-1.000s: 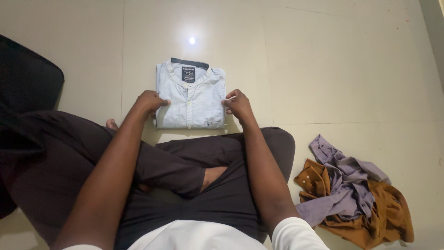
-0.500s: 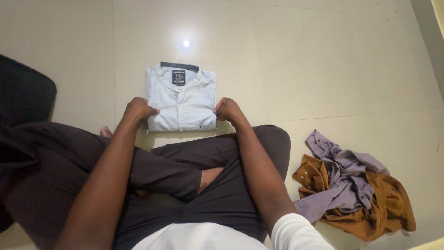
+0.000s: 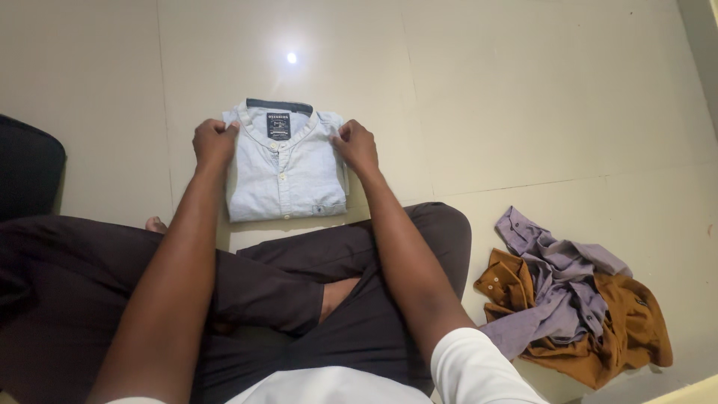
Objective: The person folds a light blue collared shirt while sitting on the floor and then places the folded shirt into a black bag.
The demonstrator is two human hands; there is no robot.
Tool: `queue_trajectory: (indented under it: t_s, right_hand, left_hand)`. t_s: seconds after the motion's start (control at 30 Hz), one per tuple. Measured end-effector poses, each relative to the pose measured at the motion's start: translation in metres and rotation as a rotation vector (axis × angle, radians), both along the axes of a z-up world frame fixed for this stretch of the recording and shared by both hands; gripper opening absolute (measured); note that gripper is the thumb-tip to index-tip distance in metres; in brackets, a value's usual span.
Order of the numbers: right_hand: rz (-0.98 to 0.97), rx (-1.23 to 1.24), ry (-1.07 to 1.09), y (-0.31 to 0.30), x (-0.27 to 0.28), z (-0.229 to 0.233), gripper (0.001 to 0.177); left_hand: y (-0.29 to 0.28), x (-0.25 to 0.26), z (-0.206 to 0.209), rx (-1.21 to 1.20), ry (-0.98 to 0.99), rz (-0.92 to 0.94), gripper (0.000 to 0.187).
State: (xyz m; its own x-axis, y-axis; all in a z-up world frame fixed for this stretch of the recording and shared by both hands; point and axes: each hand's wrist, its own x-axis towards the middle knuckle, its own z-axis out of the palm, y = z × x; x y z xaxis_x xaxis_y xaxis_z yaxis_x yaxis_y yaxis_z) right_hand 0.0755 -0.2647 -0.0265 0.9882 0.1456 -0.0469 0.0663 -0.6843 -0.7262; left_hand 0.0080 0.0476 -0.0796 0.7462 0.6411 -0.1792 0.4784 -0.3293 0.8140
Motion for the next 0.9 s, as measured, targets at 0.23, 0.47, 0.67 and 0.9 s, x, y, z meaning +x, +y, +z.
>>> queue_trajectory:
  t_s: [0.23, 0.47, 0.67, 0.9]
  right_hand:
    - [-0.053, 0.305, 0.270, -0.007, -0.005, 0.018, 0.024]
    - [0.100, -0.105, 0.173, -0.025, -0.054, 0.028, 0.036]
    - [0.127, 0.007, 0.261, -0.034, -0.070, 0.012, 0.024]
    - [0.039, 0.070, 0.369, -0.032, -0.072, 0.016, 0.040]
  left_hand:
    - [-0.014, -0.011, 0.001, 0.001, -0.116, 0.045, 0.034]
    - [-0.010, -0.044, 0.016, -0.256, 0.230, -0.107, 0.054]
    - [-0.008, -0.071, 0.014, -0.378, 0.390, -0.315, 0.062]
    - [-0.008, -0.072, 0.034, -0.258, 0.445, -0.319, 0.075]
